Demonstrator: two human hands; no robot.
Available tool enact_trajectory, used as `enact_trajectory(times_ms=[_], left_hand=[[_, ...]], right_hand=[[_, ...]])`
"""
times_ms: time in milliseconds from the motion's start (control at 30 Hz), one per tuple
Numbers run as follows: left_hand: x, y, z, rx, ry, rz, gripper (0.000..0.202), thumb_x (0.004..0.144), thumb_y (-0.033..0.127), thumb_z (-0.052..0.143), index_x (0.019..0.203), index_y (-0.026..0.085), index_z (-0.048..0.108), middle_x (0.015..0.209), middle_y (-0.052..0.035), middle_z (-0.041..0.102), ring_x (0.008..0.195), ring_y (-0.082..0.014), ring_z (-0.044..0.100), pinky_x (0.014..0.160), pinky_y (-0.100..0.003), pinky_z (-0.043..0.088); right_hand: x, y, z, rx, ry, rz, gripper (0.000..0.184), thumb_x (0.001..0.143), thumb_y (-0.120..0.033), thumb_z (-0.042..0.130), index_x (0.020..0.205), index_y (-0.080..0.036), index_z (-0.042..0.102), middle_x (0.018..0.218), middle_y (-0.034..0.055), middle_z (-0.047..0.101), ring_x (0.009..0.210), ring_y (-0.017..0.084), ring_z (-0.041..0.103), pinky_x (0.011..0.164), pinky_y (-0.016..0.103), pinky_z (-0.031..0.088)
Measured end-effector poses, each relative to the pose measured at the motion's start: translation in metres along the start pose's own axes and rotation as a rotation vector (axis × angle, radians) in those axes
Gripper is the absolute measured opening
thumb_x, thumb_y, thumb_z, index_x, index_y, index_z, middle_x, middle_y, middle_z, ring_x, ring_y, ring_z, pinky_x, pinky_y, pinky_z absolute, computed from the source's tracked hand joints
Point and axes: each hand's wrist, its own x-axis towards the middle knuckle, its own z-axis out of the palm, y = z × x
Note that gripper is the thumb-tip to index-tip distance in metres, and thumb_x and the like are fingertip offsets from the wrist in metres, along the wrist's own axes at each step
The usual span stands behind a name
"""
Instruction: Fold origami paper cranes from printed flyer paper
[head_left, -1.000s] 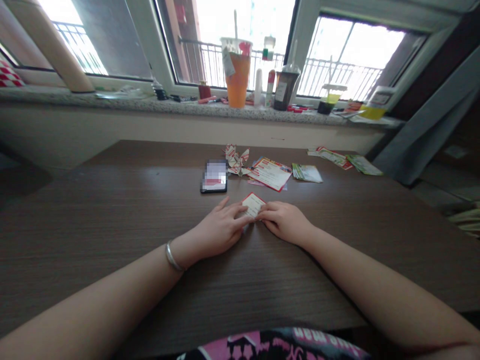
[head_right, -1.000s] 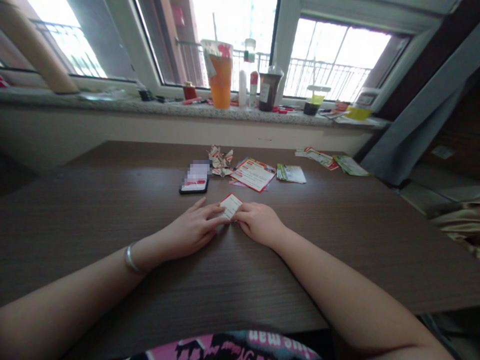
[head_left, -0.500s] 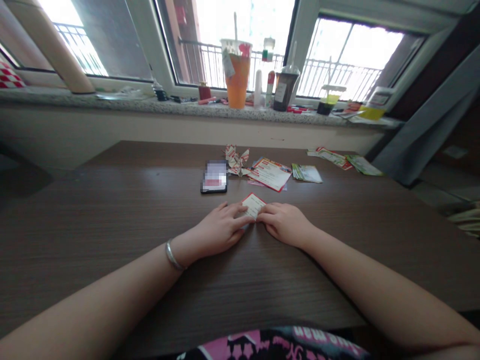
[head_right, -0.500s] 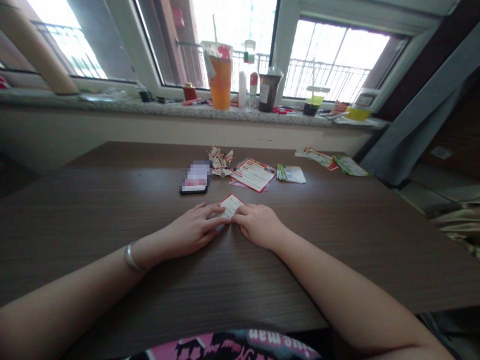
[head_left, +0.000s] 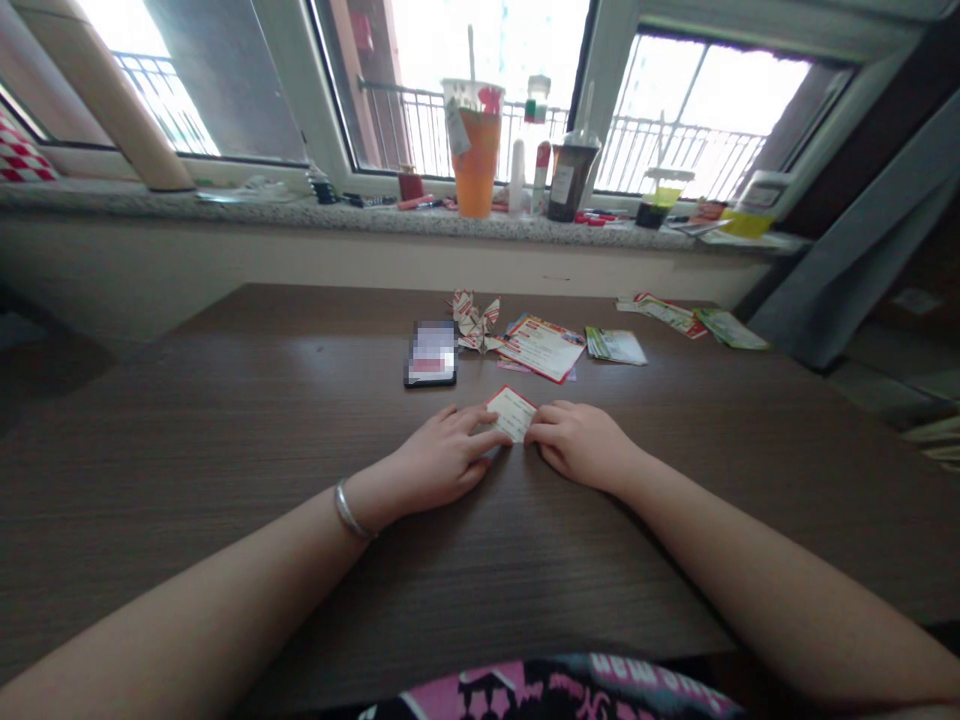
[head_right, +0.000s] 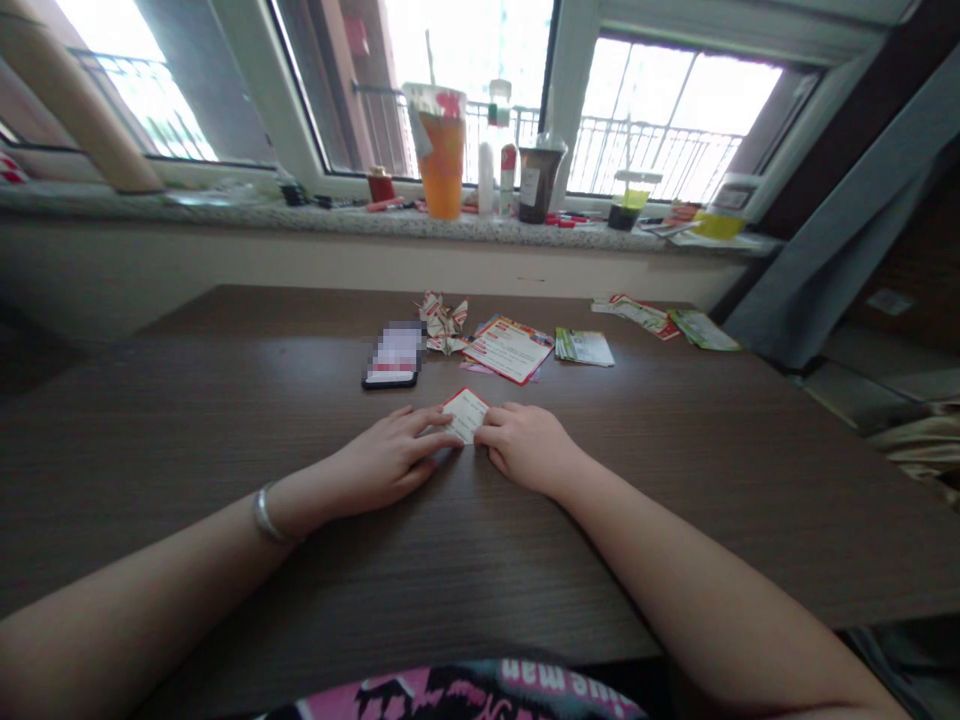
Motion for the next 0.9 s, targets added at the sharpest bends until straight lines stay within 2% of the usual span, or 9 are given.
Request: enact_trajectory(times_ms=[233, 533, 900], left_hand=[[0.000, 0.001, 0.000, -0.031, 0.005, -0.012, 0.036, 0.091, 0.023, 0.048, 0.126, 0.029, 0.055, 0.139, -0.0090, 0.048, 0.128, -0.0291, 0.045, 0.107, -0.052, 0.035], [-0.001, -0.001, 0.000, -0.053, 0.003, -0.016, 0.038, 0.091, 0.026, 0.049, 0.128, 0.030, 0.053, 0.141, -0.0084, 0.048, 0.130, -0.0294, 0.044, 0.108, -0.053, 0.033], [-0.003, -0.003, 0.003, -0.045, 0.013, -0.008, 0.039, 0.091, 0.026, 0.049, 0.129, 0.030, 0.052, 0.141, -0.0078, 0.047, 0.129, -0.0279, 0.044, 0.108, -0.050, 0.033]], right_hand=[[-0.006, 0.008, -0.007, 0.013, -0.045, 0.048, 0.022, 0.088, -0.018, 0.050, 0.090, -0.023, 0.071, 0.099, 0.0048, 0.069, 0.089, 0.019, 0.061, 0.075, 0.028, 0.044], [-0.012, 0.019, -0.019, 0.055, -0.136, 0.116, 0.024, 0.087, -0.016, 0.050, 0.090, -0.024, 0.072, 0.097, 0.0043, 0.068, 0.088, 0.018, 0.063, 0.074, 0.027, 0.044], [-0.020, 0.028, -0.028, 0.000, -0.208, 0.178, 0.024, 0.084, -0.016, 0.053, 0.085, -0.030, 0.073, 0.096, -0.0009, 0.071, 0.084, 0.016, 0.065, 0.064, 0.024, 0.042]])
